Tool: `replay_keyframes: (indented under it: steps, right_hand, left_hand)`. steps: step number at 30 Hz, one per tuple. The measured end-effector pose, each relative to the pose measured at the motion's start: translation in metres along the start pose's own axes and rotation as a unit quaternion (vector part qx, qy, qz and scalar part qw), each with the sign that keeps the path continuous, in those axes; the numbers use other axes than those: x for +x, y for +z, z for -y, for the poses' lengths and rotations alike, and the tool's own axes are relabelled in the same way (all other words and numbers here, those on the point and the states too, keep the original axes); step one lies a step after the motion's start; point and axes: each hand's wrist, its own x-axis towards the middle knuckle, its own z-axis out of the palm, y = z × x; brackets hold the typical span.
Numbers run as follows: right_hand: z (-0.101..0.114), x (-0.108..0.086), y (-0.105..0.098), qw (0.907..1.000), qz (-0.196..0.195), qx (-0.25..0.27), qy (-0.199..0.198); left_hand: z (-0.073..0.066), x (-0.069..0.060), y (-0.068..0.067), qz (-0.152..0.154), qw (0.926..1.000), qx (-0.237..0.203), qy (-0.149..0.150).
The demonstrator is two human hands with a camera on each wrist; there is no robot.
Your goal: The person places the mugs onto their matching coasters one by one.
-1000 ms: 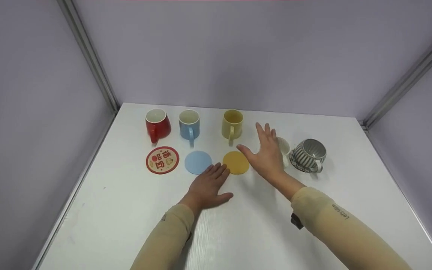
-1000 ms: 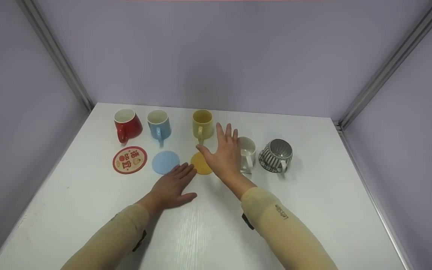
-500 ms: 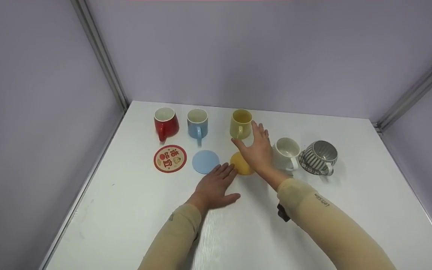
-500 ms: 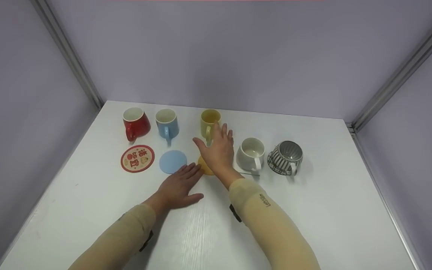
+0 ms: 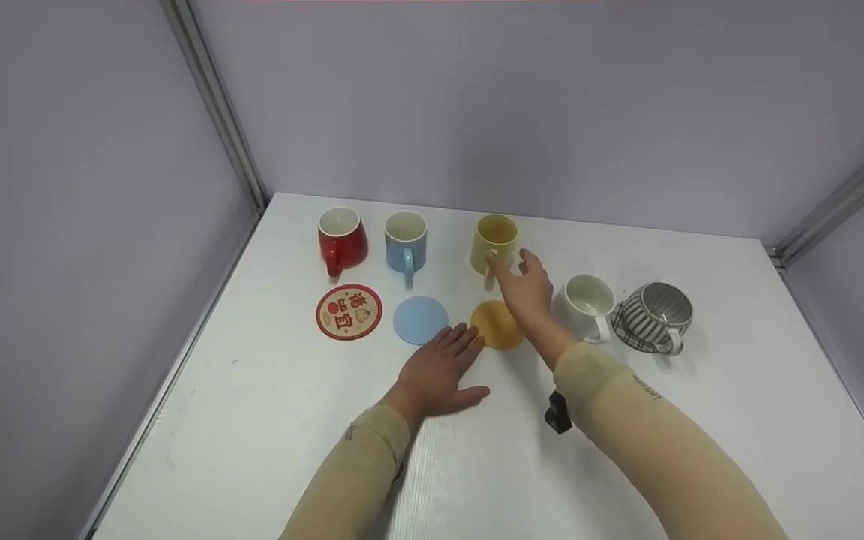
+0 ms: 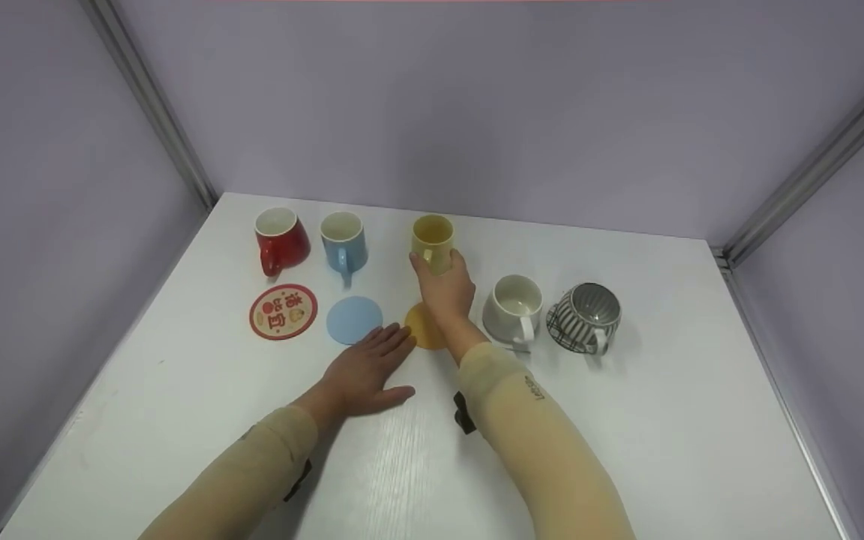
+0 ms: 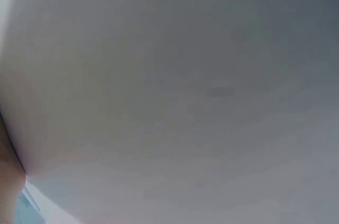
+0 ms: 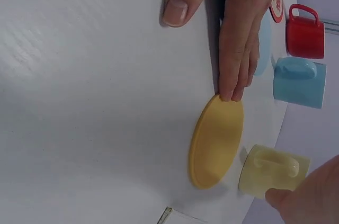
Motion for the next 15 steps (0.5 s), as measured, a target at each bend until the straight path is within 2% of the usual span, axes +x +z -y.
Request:
replay_keyframes:
  steps: [11, 15]
  right_hand:
    - [0.003, 0.014, 0.009, 0.9964, -0.001, 0.051, 0.068]
    - [0.004, 0.018, 0.014, 0.9947, 0.008, 0.061, 0.082]
  left_hand:
    - [-0.001, -0.001, -0.001, -0.005, 0.9999, -0.014, -0.001]
    - [0.0, -0.001, 0.0, -0.006, 0.9999, -0.013, -0.005]
